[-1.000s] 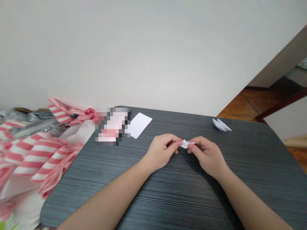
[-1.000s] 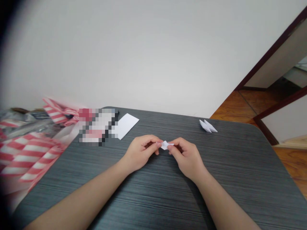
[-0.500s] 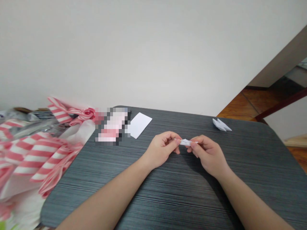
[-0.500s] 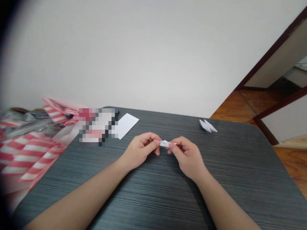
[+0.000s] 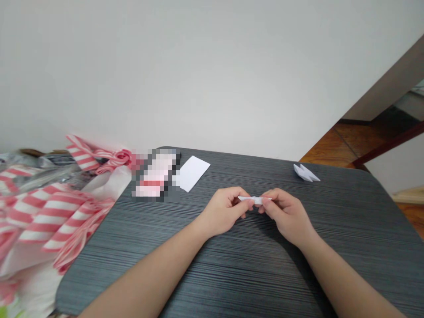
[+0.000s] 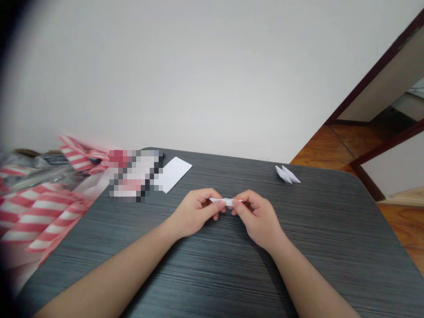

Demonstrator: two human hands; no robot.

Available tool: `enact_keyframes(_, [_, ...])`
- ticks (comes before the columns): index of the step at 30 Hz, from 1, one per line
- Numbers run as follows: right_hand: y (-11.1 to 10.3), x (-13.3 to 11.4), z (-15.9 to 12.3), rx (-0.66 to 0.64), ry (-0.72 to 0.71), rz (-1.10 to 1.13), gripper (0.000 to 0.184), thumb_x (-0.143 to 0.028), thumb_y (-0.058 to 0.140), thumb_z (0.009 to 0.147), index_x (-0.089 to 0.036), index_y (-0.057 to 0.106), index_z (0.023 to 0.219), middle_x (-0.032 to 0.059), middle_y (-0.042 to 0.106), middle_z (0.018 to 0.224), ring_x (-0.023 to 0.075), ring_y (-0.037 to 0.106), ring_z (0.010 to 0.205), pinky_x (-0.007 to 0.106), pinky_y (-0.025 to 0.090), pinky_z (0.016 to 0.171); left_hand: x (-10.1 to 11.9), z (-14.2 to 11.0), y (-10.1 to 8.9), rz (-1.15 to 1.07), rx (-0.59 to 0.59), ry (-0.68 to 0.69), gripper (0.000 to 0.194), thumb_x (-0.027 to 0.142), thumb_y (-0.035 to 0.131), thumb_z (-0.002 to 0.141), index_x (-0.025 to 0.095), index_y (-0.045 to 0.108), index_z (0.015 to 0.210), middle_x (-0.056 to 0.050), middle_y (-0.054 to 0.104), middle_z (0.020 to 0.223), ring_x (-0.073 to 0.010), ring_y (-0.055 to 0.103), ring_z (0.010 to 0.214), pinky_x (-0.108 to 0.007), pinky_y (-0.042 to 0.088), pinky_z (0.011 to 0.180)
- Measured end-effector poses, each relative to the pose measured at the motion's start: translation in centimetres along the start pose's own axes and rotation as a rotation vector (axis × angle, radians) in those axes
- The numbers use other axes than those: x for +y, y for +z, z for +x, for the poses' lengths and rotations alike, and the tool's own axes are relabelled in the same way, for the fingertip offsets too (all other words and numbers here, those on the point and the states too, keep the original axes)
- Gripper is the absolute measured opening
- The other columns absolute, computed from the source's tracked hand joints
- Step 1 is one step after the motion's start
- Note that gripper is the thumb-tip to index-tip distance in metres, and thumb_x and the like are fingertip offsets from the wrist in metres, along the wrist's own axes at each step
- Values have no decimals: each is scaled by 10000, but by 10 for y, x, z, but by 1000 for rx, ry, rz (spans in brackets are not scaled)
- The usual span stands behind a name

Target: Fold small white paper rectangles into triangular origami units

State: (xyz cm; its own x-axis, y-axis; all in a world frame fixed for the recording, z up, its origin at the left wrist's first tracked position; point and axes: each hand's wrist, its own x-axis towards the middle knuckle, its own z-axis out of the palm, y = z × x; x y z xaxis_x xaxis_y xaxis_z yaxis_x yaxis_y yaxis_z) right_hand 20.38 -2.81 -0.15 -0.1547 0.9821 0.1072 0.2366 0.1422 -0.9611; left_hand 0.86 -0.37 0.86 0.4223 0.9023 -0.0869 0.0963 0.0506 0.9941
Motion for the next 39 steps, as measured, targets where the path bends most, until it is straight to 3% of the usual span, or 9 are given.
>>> enact_keyframes(9, [1,2,1,-116,68,-103,89,-285,657,877,-199,676,867,2,675,721,153,602,642,264,456,603,-1,0,-2,79,-40,15,197,290,616,877,141,675,764,21,601,585,-85,517,528,-187,384,507])
enact_keyframes(15, [-2,-1,2,-128,55,-115,170,-288,633,896,-195,652,754,6,669,699,158,611,672,267,462,639,-5,0,-1,101,-57,33,199,295,599,889,143,665,779,10,609,619,-91,523,540,-194,397,511])
enact_keyframes(27, [-2,-4,3,-175,102,-138,158,-296,603,920,-195,659,813,5,669,704,150,610,653,266,459,636,-4,0,-3,250,-64,86,241,313,563,924,157,687,790,12,629,641,-90,541,567,-188,405,542])
enact_keyframes(32, [-2,-9,3,-150,48,-199,155,-271,592,927,-200,674,817,8,682,724,157,630,685,273,465,659,1,0,-3,290,-95,93,235,280,559,923,157,705,786,10,649,658,-88,557,580,-186,419,565])
enact_keyframes(39, [-3,-12,2,-100,1,-229,161,-256,581,933,-202,657,802,1,677,722,152,631,677,269,461,656,0,0,-2,289,-49,74,247,336,567,923,155,682,800,17,616,609,-95,539,543,-193,394,520])
